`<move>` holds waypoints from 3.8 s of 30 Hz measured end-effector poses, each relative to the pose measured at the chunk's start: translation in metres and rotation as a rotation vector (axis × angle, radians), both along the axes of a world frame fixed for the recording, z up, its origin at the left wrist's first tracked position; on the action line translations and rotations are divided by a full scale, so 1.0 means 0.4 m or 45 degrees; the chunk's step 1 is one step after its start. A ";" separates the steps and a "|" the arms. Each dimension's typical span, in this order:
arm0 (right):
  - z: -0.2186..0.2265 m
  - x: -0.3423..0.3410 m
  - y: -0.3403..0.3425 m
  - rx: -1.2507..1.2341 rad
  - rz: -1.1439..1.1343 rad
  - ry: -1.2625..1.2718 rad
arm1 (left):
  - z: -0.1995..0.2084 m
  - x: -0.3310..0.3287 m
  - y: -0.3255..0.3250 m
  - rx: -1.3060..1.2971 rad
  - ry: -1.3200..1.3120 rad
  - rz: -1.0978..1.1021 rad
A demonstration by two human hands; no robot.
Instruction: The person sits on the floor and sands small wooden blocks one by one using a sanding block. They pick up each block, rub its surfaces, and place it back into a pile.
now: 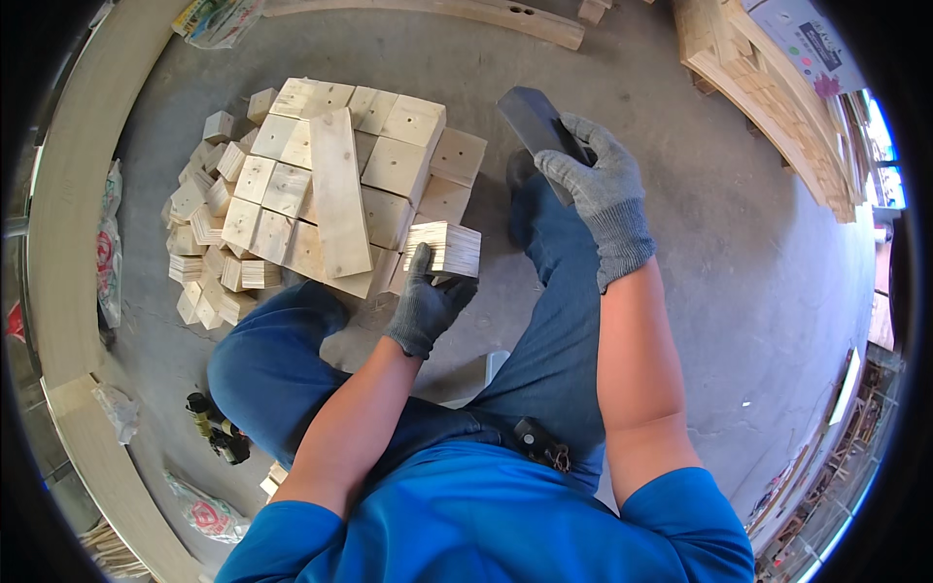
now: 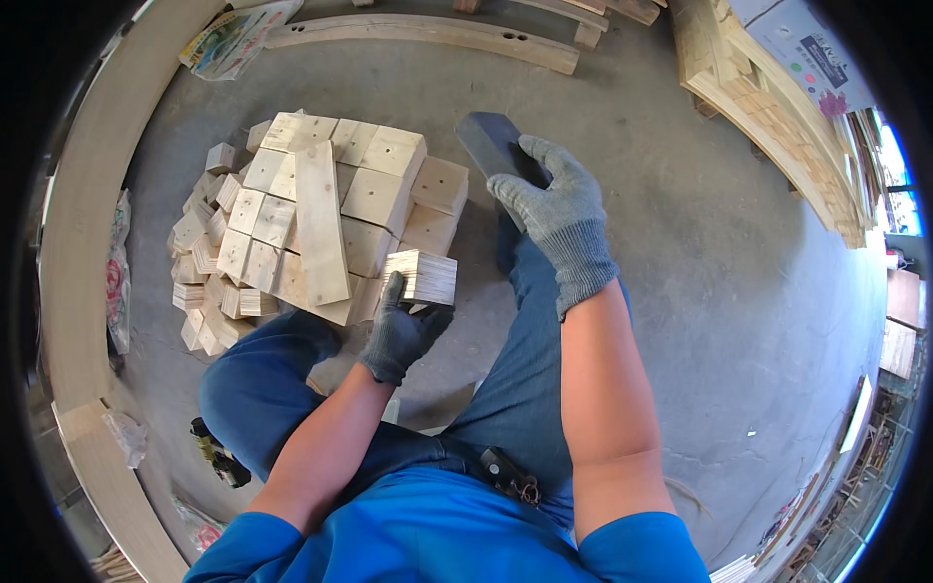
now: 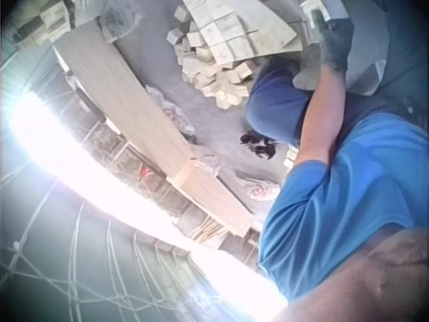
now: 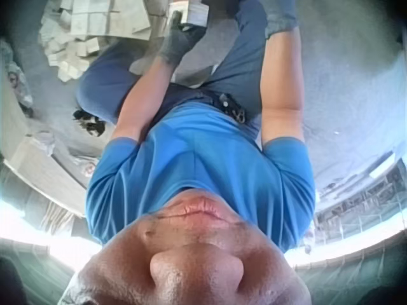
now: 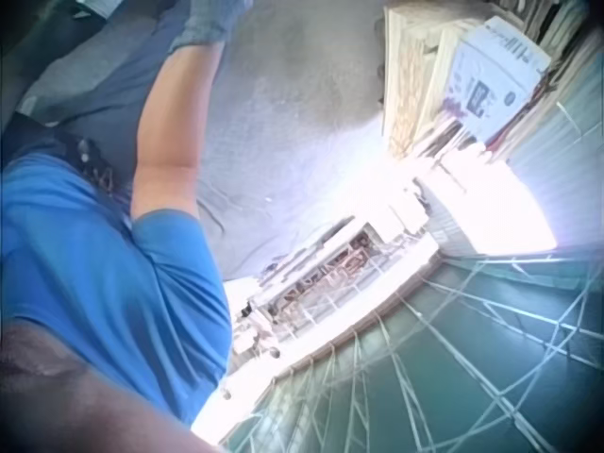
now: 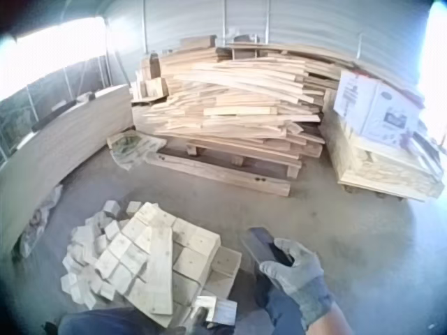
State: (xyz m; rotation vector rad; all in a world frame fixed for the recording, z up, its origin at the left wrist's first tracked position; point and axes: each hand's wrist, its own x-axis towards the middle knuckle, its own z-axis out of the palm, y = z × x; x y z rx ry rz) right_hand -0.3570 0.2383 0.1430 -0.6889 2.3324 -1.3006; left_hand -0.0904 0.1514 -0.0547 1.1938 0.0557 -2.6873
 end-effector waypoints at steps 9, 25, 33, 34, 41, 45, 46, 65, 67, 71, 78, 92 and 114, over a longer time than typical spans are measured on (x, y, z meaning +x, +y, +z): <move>0.054 0.011 -0.014 0.043 -0.014 -0.130 | -0.038 -0.115 -0.019 -0.067 -0.190 0.035; 0.035 -0.006 0.008 0.007 0.017 -0.123 | -0.040 -0.219 -0.054 0.002 -0.274 0.221; 0.040 -0.012 0.017 0.035 0.026 -0.099 | -0.015 -0.248 -0.038 0.013 -0.321 0.269; 0.036 -0.011 0.017 0.012 0.021 -0.119 | -0.010 -0.247 -0.041 0.053 -0.300 0.276; 0.027 -0.009 0.019 0.037 0.047 -0.079 | -0.016 -0.233 -0.049 0.042 -0.208 0.213; 0.025 -0.008 0.021 0.057 0.043 -0.091 | -0.034 -0.211 -0.033 -0.131 -0.246 0.074; 0.028 -0.007 0.020 0.068 0.043 -0.088 | -0.045 -0.203 -0.031 -0.170 -0.255 0.027; 0.034 -0.004 0.032 -0.025 0.098 -0.030 | 0.010 -0.289 -0.133 -3.279 -0.561 -1.699; 0.034 -0.005 0.032 0.002 0.092 -0.037 | -0.007 -0.320 -0.144 -3.301 -0.584 -1.872; 0.047 -0.005 0.027 0.090 0.075 -0.052 | -0.046 -0.344 -0.172 -3.357 -0.584 -1.983; 0.038 -0.003 0.031 0.017 0.104 0.031 | 0.003 -0.376 -0.193 -3.130 -0.564 -2.313; 0.035 -0.002 0.041 -0.004 0.155 0.116 | -0.092 -0.289 -0.202 -3.297 -0.690 -1.910; 0.056 0.005 0.033 0.082 0.137 0.065 | -0.012 -0.234 -0.138 -3.199 -0.312 -1.572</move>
